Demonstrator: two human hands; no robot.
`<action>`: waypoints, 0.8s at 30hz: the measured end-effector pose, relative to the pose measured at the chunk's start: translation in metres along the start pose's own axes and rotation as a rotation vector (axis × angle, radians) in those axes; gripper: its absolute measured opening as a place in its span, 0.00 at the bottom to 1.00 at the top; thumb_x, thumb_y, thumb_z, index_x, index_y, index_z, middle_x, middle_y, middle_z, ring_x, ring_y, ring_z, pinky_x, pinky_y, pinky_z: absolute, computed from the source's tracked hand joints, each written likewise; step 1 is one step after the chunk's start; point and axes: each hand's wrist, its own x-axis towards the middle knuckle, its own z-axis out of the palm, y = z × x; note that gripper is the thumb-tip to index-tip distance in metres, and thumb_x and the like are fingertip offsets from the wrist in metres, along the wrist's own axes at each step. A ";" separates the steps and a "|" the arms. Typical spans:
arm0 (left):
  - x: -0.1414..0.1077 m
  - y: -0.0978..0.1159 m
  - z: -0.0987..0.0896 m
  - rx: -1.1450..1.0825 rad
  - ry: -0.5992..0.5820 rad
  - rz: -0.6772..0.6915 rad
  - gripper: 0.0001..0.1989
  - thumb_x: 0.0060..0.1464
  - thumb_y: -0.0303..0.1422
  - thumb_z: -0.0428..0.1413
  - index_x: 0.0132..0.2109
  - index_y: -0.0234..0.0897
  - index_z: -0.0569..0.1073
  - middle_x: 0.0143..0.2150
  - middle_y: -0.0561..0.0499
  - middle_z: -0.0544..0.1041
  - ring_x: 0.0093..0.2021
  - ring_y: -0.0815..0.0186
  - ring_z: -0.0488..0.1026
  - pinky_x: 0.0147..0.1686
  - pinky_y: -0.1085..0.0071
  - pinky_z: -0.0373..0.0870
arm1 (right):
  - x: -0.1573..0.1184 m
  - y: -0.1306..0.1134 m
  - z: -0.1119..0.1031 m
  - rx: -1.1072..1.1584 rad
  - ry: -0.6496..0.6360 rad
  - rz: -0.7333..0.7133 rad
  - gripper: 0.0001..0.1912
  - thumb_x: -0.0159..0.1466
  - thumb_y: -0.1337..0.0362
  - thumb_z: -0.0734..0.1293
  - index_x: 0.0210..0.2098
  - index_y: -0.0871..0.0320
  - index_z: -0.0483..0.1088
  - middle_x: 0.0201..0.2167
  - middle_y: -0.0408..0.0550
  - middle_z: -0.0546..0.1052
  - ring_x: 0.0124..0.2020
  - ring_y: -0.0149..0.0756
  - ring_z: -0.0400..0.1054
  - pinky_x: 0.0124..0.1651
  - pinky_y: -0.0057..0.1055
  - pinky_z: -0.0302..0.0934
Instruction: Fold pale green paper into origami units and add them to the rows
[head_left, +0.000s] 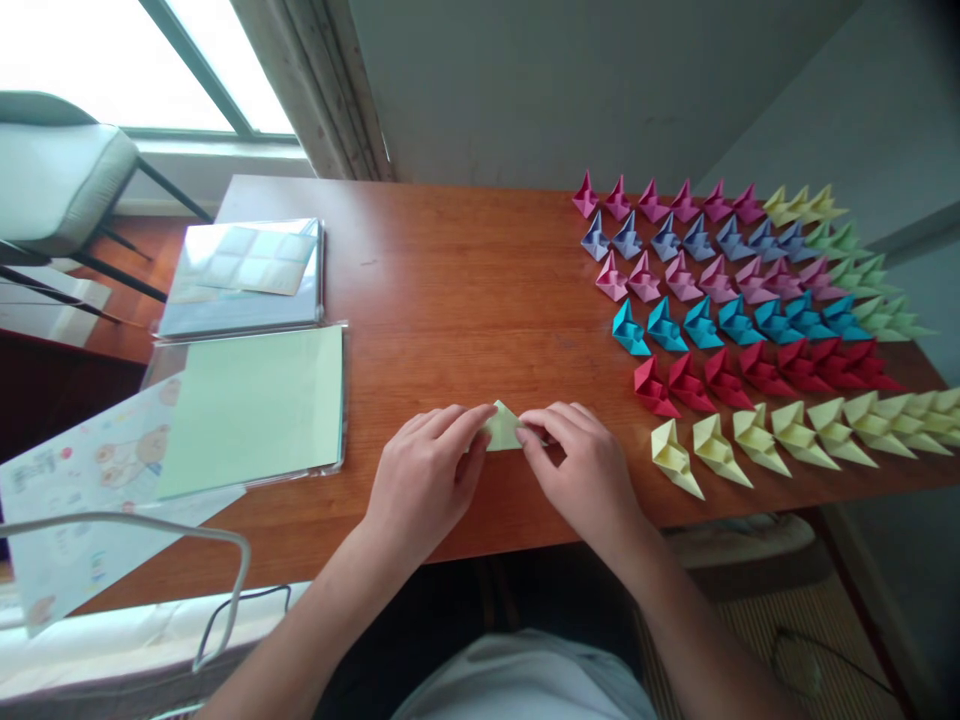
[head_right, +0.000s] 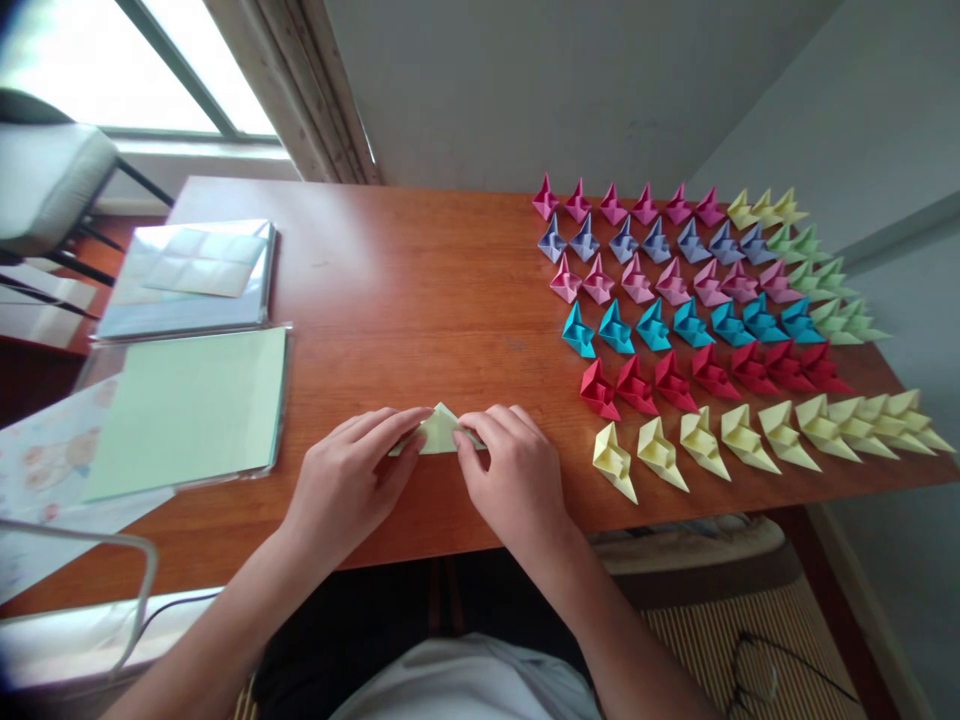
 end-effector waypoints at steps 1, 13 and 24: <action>0.000 0.000 0.000 0.001 -0.001 -0.007 0.13 0.64 0.29 0.54 0.55 0.39 0.74 0.43 0.50 0.82 0.38 0.62 0.77 0.39 0.67 0.71 | 0.000 -0.001 0.000 0.001 -0.001 0.009 0.05 0.68 0.66 0.66 0.40 0.56 0.75 0.34 0.47 0.78 0.37 0.40 0.69 0.43 0.35 0.61; -0.030 0.038 0.000 0.254 -0.098 0.231 0.23 0.61 0.24 0.51 0.63 0.23 0.69 0.67 0.36 0.68 0.67 0.49 0.65 0.65 0.57 0.62 | -0.002 -0.003 0.004 -0.050 0.009 0.043 0.05 0.68 0.66 0.66 0.40 0.56 0.74 0.37 0.47 0.78 0.41 0.41 0.71 0.48 0.35 0.63; -0.030 0.043 0.009 0.322 -0.133 0.214 0.25 0.67 0.33 0.48 0.65 0.19 0.66 0.68 0.34 0.66 0.68 0.48 0.64 0.65 0.56 0.63 | 0.005 -0.003 0.001 -0.048 -0.008 0.064 0.04 0.67 0.66 0.67 0.40 0.55 0.75 0.37 0.47 0.76 0.39 0.40 0.72 0.45 0.34 0.64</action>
